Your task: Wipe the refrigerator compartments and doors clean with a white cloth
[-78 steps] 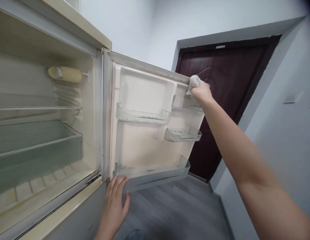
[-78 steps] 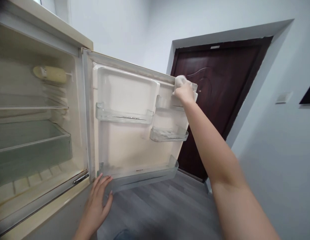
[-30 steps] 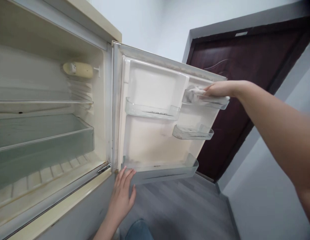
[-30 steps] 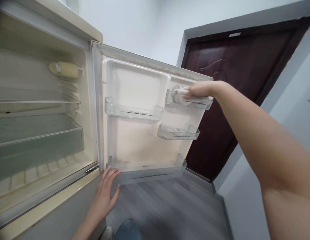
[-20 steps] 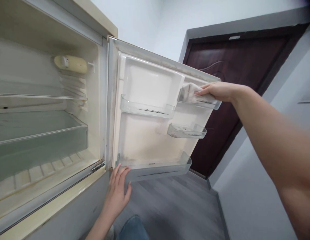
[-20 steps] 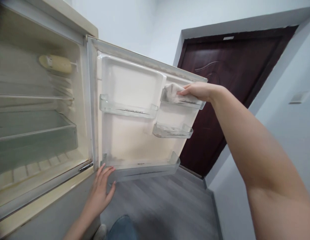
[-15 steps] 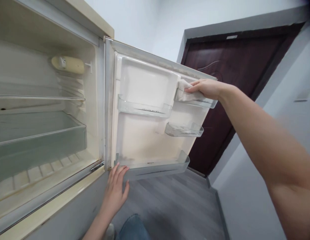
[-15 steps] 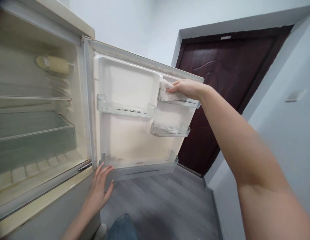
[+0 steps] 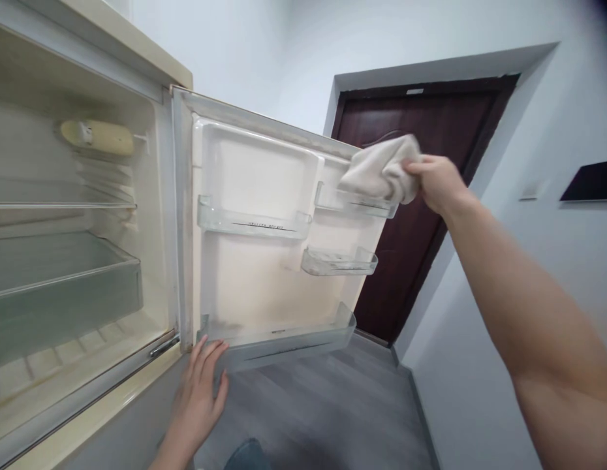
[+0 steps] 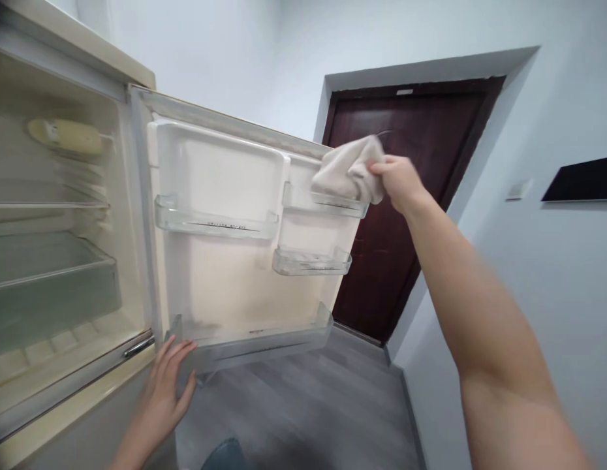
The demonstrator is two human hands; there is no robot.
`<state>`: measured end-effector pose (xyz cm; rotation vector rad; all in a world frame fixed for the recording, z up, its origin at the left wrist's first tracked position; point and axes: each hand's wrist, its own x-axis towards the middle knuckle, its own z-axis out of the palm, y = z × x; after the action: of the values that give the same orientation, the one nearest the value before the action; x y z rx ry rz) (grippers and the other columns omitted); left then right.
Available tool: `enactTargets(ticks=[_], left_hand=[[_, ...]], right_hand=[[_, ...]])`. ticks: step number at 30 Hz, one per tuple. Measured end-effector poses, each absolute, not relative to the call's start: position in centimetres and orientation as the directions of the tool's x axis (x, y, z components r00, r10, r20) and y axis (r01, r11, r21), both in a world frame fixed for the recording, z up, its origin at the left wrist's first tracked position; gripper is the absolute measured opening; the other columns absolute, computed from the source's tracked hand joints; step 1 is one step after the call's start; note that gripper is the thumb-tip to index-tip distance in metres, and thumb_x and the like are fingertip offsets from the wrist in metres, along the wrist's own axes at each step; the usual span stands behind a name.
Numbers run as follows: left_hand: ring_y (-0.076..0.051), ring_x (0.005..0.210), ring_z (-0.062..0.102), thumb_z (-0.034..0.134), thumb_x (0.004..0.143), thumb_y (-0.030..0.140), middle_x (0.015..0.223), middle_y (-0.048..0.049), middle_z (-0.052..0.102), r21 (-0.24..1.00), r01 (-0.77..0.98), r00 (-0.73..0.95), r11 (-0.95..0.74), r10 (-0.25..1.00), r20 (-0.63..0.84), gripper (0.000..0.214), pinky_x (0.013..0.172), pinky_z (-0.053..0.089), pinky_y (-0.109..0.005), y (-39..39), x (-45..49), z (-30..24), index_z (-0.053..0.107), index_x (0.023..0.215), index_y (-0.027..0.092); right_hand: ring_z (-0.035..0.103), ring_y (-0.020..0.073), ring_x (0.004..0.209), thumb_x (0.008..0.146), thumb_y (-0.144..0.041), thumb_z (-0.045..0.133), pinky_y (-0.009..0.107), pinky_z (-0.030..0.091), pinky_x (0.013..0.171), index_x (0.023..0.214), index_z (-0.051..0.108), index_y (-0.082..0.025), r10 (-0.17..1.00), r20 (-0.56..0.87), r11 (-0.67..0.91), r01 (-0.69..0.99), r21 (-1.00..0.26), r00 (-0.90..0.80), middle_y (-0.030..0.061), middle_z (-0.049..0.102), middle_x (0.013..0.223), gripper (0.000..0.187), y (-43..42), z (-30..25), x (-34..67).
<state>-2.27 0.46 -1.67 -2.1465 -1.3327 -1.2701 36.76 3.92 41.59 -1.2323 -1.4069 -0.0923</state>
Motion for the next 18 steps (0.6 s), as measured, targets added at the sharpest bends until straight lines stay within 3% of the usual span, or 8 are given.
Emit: enactTargets(ticks=[3, 6, 8, 11, 15, 18], left_hand=[[-0.036, 0.136, 0.038, 0.051, 0.084, 0.019, 0.125, -0.0136, 0.058, 0.193, 0.832, 0.163, -0.521, 0.561, 0.812, 0.044, 0.099, 0.05, -0.059, 0.6, -2.1, -1.8, 0.042, 0.128, 0.019], [-0.035, 0.137, 0.036, 0.05, 0.085, 0.02, 0.126, -0.0132, 0.058, 0.223, 0.822, 0.153, -0.525, 0.579, 0.801, 0.044, 0.1, 0.049, -0.06, 0.6, -2.0, -1.8, 0.042, 0.128, 0.02], [-0.035, 0.136, 0.037, 0.05, 0.085, 0.02, 0.124, -0.0133, 0.058, 0.233, 0.814, 0.143, -0.533, 0.571, 0.809, 0.042, 0.1, 0.048, -0.062, 0.6, -2.0, -1.8, 0.043, 0.127, 0.02], [-0.035, 0.135, 0.038, 0.05, 0.085, 0.018, 0.123, -0.0138, 0.059, 0.233, 0.806, 0.139, -0.545, 0.556, 0.819, 0.043, 0.101, 0.047, -0.063, 0.6, -2.0, -1.8, 0.042, 0.127, 0.02], [-0.034, 0.136, 0.037, 0.05, 0.085, 0.018, 0.123, -0.0133, 0.059, 0.247, 0.803, 0.133, -0.542, 0.568, 0.813, 0.042, 0.103, 0.046, -0.062, 0.5, -2.0, -1.8, 0.042, 0.127, 0.021], [-0.034, 0.135, 0.038, 0.05, 0.085, 0.018, 0.122, -0.0126, 0.059, 0.257, 0.8, 0.12, -0.541, 0.565, 0.816, 0.041, 0.102, 0.048, -0.061, 0.4, -2.1, -1.8, 0.044, 0.125, 0.022]], right_hand=[[0.063, 0.0187, 0.102, 0.084, -0.013, 0.044, 0.027, 0.048, 0.083, 0.106, 0.064, -0.009, 0.236, 0.868, 0.599, 0.637, -0.484, 0.438, 0.0153, 0.066, 0.115, 0.03, 2.6, 42.4, 38.8], [0.061, 0.0204, 0.106, 0.087, -0.017, 0.039, 0.028, 0.046, 0.088, 0.106, 0.062, -0.008, -0.086, 0.89, 0.563, 0.759, -0.327, 0.447, 0.0165, 0.066, 0.113, 0.032, 1.8, 42.6, 40.2], [0.062, 0.0218, 0.103, 0.087, -0.021, 0.039, 0.03, 0.045, 0.089, 0.104, 0.062, -0.009, -0.186, 0.895, 0.49, 0.828, -0.273, 0.406, 0.0159, 0.067, 0.108, 0.031, 1.9, 41.9, 40.2], [0.062, 0.022, 0.1, 0.088, -0.025, 0.042, 0.03, 0.045, 0.088, 0.106, 0.062, -0.01, -0.116, 0.93, 0.411, 0.869, -0.275, 0.349, 0.0157, 0.067, 0.107, 0.031, 3.1, 39.5, 39.3], [0.062, 0.0224, 0.101, 0.091, -0.034, 0.038, 0.029, 0.047, 0.086, 0.106, 0.061, -0.012, 0.19, 0.919, 0.484, 0.781, -0.395, 0.347, 0.0138, 0.067, 0.108, 0.036, 5.8, 35.1, 37.4], [0.06, 0.0225, 0.108, 0.094, -0.038, 0.024, 0.032, 0.048, 0.089, 0.116, 0.057, -0.015, 0.194, 0.862, 0.48, 0.721, -0.499, 0.468, 0.0126, 0.064, 0.116, 0.046, 6.9, 32.3, 35.8]])
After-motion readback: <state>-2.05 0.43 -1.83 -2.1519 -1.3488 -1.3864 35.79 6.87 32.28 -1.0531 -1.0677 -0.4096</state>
